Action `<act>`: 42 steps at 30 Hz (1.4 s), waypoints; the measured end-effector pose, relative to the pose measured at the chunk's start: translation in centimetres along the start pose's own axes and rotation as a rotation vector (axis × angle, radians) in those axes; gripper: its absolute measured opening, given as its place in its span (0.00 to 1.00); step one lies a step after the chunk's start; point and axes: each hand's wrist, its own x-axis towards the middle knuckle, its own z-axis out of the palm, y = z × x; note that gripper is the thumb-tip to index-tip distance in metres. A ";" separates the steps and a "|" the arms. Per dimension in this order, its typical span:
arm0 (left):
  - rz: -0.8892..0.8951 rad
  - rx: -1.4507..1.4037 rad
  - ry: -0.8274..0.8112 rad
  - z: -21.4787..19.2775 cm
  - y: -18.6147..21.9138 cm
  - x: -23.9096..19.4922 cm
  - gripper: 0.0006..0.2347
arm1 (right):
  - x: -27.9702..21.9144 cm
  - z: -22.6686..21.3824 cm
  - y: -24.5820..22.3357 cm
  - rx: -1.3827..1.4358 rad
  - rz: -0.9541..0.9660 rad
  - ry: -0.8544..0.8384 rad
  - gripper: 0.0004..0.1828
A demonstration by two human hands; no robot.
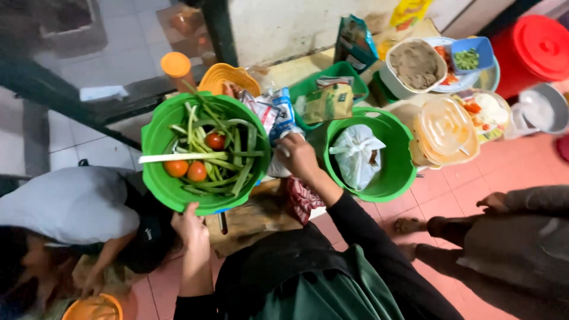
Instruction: Sautéing onions and peppers in a wok and preparing ingredients in a kitchen environment.
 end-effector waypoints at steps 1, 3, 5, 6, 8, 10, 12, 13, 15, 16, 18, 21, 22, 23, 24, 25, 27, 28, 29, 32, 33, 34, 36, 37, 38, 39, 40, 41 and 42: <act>0.028 0.002 0.000 0.2 0.2 -0.8 0.15 | 0.9 1.7 -1.9 -0.085 -0.090 -0.086 0.12; 0.063 -0.005 0.010 0.5 0.0 -2.0 0.15 | 1.8 5.5 -3.9 -0.166 -0.196 -0.171 0.13; 0.138 0.091 -0.018 0.5 0.0 -2.8 0.13 | 2.3 10.2 -4.5 -0.142 -0.271 -0.200 0.09; 0.146 0.086 -0.003 0.2 0.0 -3.2 0.13 | 2.9 12.3 -4.2 -0.132 -0.284 -0.206 0.09; 0.152 0.174 -0.015 -0.2 -0.4 -4.0 0.08 | 3.8 16.3 -3.4 -0.117 -0.411 -0.269 0.14; 0.128 0.144 -0.029 -0.6 -0.5 -4.2 0.08 | 4.8 17.0 -4.2 -0.212 -0.438 -0.344 0.14; 0.101 0.115 -0.041 -1.0 -0.8 -4.2 0.07 | 5.4 18.1 -4.2 -0.309 -0.463 -0.422 0.15; 0.089 0.126 -0.036 -1.3 -1.1 -4.1 0.07 | 5.5 18.7 -3.7 -0.291 -0.417 -0.451 0.14; 0.072 0.132 -0.022 -1.7 -1.5 -4.1 0.06 | 5.7 17.9 -4.1 -0.272 -0.376 -0.491 0.14; 0.062 0.107 -0.016 -1.7 -1.6 -4.2 0.07 | 6.1 16.4 -5.1 -0.178 -0.339 -0.485 0.16; 0.052 0.081 -0.010 -1.6 -1.8 -4.2 0.07 | 6.2 15.2 -4.9 -0.084 -0.301 -0.480 0.20; 0.088 0.060 -0.037 -1.3 -1.9 -3.6 0.06 | 5.3 16.4 -2.7 0.701 0.108 -0.570 0.20; 0.093 0.055 -0.077 -1.4 -2.0 -3.5 0.07 | 4.3 17.0 -2.4 0.795 0.242 -0.637 0.17; 0.098 0.050 -0.118 -1.4 -2.2 -3.5 0.08 | 3.4 17.5 -2.1 0.888 0.377 -0.703 0.14; 0.094 0.053 -0.133 -2.0 -2.7 -3.1 0.08 | 2.9 17.2 -3.3 0.884 0.383 -0.687 0.14; 0.097 0.092 -0.094 -2.4 -3.3 -2.6 0.07 | 2.5 16.8 -4.5 0.850 0.312 -0.751 0.13; 0.074 0.150 -0.110 -2.7 -3.0 -3.0 0.07 | 1.3 15.6 -7.7 0.799 0.281 -0.763 0.11; 0.050 0.178 -0.111 -2.5 -2.1 -3.6 0.08 | 0.7 15.0 -9.5 0.445 -0.036 -0.683 0.09; 0.027 0.208 -0.113 -2.0 -1.2 -4.2 0.09 | 0.4 14.5 -11.2 0.069 -0.326 -0.605 0.09; -0.058 0.275 -0.085 0.2 1.9 -6.0 0.10 | -0.8 18.8 -9.5 -0.281 -0.591 -0.501 0.11; -0.072 0.298 -0.129 0.6 1.4 -5.6 0.10 | -1.2 19.4 -8.3 -0.303 -0.545 -0.486 0.11; -0.082 0.295 -0.091 0.5 1.2 -5.4 0.12 | -1.5 20.4 -7.8 -0.334 -0.555 -0.494 0.12; -0.086 0.294 -0.058 0.7 1.0 -5.3 0.14 | -1.1 19.9 -7.3 -0.365 -0.562 -0.496 0.13; -0.076 0.273 -0.087 1.0 0.9 -5.3 0.14 | -0.3 18.4 -7.3 -0.257 -0.385 -0.638 0.23; -0.059 0.242 -0.092 0.7 1.0 -5.7 0.14 | 0.3 17.2 -7.9 -0.136 -0.227 -0.785 0.34; -0.048 0.235 -0.074 1.1 0.7 -5.8 0.14 | 0.5 17.7 -6.5 -0.127 -0.247 -0.791 0.34; -0.035 0.174 -0.153 0.8 0.5 -6.2 0.12 | 0.3 18.4 -5.6 0.105 -0.150 -0.768 0.38; -0.020 0.115 -0.233 0.4 0.4 -6.5 0.11 | 0.1 19.4 -4.9 0.334 -0.045 -0.747 0.42; -0.003 0.098 -0.191 0.6 0.2 -7.0 0.11 | 0.8 17.9 -6.6 0.348 -0.079 -0.778 0.42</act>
